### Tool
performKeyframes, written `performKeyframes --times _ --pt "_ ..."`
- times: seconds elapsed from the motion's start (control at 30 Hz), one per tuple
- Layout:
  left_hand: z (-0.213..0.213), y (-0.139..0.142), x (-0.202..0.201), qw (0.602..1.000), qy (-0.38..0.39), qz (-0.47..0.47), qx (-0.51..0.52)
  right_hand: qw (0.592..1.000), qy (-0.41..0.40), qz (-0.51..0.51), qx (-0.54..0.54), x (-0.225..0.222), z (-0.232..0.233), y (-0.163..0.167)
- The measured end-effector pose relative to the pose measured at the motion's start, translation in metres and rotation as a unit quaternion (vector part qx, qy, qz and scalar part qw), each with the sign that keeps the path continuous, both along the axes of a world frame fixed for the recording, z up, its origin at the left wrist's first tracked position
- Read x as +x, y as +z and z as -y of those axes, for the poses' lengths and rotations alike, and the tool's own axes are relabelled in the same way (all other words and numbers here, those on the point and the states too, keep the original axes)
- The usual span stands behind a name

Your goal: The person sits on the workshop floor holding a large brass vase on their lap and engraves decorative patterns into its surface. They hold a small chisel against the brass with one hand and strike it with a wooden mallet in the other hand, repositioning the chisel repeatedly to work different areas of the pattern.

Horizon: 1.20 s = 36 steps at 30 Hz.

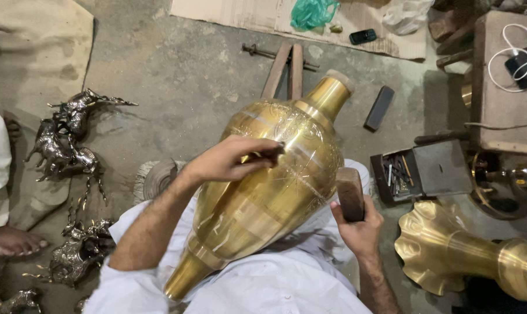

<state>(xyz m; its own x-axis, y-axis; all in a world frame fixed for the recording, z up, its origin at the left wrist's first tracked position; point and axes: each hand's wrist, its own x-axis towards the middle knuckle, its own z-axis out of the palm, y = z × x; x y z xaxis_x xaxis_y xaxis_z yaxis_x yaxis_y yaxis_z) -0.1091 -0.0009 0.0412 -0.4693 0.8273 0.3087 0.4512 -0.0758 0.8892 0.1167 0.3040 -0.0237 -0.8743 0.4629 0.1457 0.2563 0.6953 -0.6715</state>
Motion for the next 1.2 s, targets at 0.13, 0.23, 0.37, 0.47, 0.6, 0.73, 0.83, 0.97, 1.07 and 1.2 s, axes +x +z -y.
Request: performKeyframes --times 0.13,0.23,0.37,0.47,0.6,0.73,0.83,0.97,1.07,1.2 --pt "0.021 -0.019 0.021 0.985 0.126 0.114 0.018 0.985 0.016 -0.069 -0.16 0.001 -0.009 -0.022" --pt "0.026 -0.027 0.038 0.97 0.149 0.17 0.092 0.977 0.029 -0.055 -0.203 0.001 -0.012 -0.032" --pt "0.022 -0.023 0.048 0.969 0.186 0.157 0.038 0.971 0.057 -0.058 -0.224 -0.007 -0.01 -0.032" --pt "0.015 -0.013 0.052 0.974 0.173 0.145 0.017 0.971 0.075 -0.057 -0.222 -0.01 -0.005 -0.027" --pt "-0.003 -0.005 0.055 0.978 0.162 0.13 0.005 0.968 0.08 -0.014 -0.237 -0.013 -0.001 -0.019" --pt "-0.023 -0.002 0.059 0.976 0.166 0.136 0.019 0.963 0.133 -0.007 -0.234 -0.021 0.0 -0.003" --pt "-0.034 0.0 0.062 0.975 0.151 0.158 0.037 0.966 0.206 -0.054 -0.148 -0.03 0.001 0.012" --pt "-0.037 -0.002 0.07 0.964 0.185 0.191 0.001 0.945 0.267 -0.05 -0.181 -0.042 0.0 0.025" --pt "-0.035 -0.011 0.075 0.951 0.211 0.226 0.02 0.941 0.272 -0.035 -0.2 -0.044 -0.003 0.025" --pt "-0.028 -0.03 0.083 0.923 0.233 0.28 0.121 0.94 0.249 -0.044 -0.229 -0.035 -0.011 0.011"
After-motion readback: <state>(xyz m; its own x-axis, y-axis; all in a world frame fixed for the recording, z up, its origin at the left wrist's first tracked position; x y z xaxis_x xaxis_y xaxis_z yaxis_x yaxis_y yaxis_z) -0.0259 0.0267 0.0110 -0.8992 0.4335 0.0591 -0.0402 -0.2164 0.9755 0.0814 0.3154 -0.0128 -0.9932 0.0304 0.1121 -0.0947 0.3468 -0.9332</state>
